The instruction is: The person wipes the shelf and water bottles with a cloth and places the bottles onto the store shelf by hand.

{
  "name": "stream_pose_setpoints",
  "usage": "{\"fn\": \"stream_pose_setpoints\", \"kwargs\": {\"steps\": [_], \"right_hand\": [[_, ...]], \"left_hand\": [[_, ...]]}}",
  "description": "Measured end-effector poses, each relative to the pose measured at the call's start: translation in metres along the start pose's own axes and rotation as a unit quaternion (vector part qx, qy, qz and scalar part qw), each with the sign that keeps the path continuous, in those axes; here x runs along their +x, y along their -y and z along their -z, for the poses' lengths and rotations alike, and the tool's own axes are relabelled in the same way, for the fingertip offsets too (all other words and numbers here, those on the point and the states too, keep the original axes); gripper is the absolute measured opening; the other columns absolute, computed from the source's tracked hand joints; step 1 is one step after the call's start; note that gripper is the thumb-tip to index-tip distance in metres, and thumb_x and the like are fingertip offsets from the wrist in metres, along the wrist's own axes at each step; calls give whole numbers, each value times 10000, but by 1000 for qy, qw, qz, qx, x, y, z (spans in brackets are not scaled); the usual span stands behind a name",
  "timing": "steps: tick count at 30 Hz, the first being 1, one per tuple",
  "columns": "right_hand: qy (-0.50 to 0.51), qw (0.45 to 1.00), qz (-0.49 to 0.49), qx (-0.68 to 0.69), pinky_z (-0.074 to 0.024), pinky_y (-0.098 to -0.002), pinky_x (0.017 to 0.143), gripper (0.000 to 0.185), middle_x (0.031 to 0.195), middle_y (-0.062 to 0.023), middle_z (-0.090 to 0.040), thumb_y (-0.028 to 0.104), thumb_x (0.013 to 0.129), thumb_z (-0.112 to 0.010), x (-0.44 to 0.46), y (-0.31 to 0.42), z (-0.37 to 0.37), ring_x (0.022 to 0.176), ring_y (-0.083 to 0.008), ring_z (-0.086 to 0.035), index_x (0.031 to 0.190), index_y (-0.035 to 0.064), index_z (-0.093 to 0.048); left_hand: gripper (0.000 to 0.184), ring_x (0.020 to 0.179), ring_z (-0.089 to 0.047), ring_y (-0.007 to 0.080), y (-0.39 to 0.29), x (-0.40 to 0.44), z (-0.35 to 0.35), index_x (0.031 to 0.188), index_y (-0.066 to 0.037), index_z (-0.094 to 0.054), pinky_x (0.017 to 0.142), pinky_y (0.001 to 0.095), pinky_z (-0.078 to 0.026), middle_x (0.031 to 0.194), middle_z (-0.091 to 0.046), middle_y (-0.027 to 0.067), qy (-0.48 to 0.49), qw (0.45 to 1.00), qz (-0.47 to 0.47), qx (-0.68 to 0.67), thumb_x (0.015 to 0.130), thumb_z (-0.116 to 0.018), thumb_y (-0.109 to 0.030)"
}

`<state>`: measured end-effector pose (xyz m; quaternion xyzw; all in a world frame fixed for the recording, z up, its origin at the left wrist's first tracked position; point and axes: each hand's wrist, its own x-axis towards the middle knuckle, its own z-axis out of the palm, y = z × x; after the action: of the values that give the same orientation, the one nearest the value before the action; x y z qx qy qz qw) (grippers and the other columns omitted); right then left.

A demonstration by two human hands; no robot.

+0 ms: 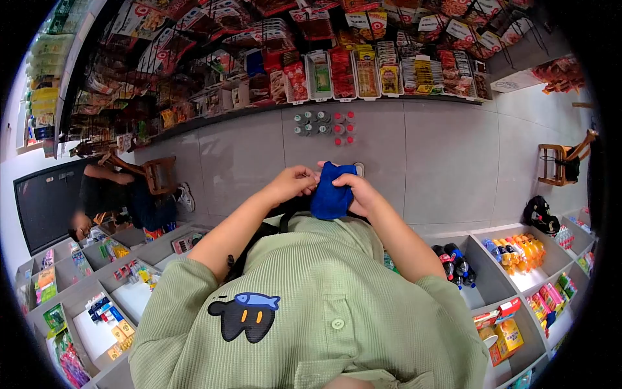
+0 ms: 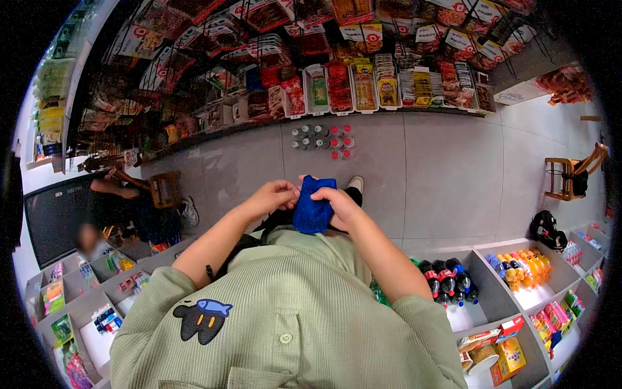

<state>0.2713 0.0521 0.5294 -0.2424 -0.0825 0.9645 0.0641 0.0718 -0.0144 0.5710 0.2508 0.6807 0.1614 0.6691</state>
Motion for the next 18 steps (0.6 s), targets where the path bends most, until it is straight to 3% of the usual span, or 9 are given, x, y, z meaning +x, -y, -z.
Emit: {"fn": "stream_pose_setpoints", "kwargs": {"steps": [8, 9, 12, 13, 16, 18], "right_hand": [[-64, 998, 9, 9, -473, -433, 955, 524, 1248, -185, -572, 82, 775, -464, 20, 16, 38, 1132, -313, -569, 1292, -2, -445], [-82, 997, 11, 5, -484, -432, 939, 492, 1219, -188, -592, 84, 774, -464, 25, 17, 44, 1112, -314, -583, 1255, -21, -473], [-118, 993, -16, 19, -498, -431, 918, 444, 1160, -203, -619, 83, 769, -469, 40, 19, 65, 1070, -317, -607, 1188, -60, -505], [-144, 989, -8, 28, -510, -433, 889, 373, 1066, -197, -646, 88, 767, -485, 47, 17, 68, 1002, -311, -629, 1101, -68, -537], [-168, 985, -31, 7, -485, -440, 925, 400, 1013, -193, -635, 101, 764, -483, 72, 9, 97, 998, -323, -617, 1150, -4, -496], [-218, 975, -49, 5, -509, -427, 868, 379, 947, -165, -638, 113, 769, -506, 89, 0, 111, 916, -299, -634, 1132, 6, -514]], "left_hand": [[195, 783, -580, 115, 70, 45, 56, 1045, -86, -584, 692, 254, -463, 927, -627, 15, -50, 997, 58, -22, 905, -526, -209], [189, 691, -571, 106, 93, 57, 64, 989, -88, -588, 572, 253, -441, 836, -609, 17, -62, 997, 39, -36, 867, -573, -232], [190, 651, -569, 124, 115, 69, 77, 951, -68, -597, 532, 277, -440, 801, -612, 38, -88, 994, 34, 54, 850, -590, -229], [197, 631, -571, 140, 133, 81, 82, 925, -57, -608, 524, 308, -450, 773, -616, 63, -102, 992, 13, 78, 832, -602, -230], [206, 680, -599, 174, 183, 121, 96, 934, -64, -618, 592, 342, -480, 789, -636, 81, -79, 992, 12, 94, 826, -610, -239], [209, 717, -609, 198, 206, 148, 98, 941, -71, -620, 634, 353, -487, 809, -645, 89, -96, 992, 19, 75, 831, -608, -248]]}}
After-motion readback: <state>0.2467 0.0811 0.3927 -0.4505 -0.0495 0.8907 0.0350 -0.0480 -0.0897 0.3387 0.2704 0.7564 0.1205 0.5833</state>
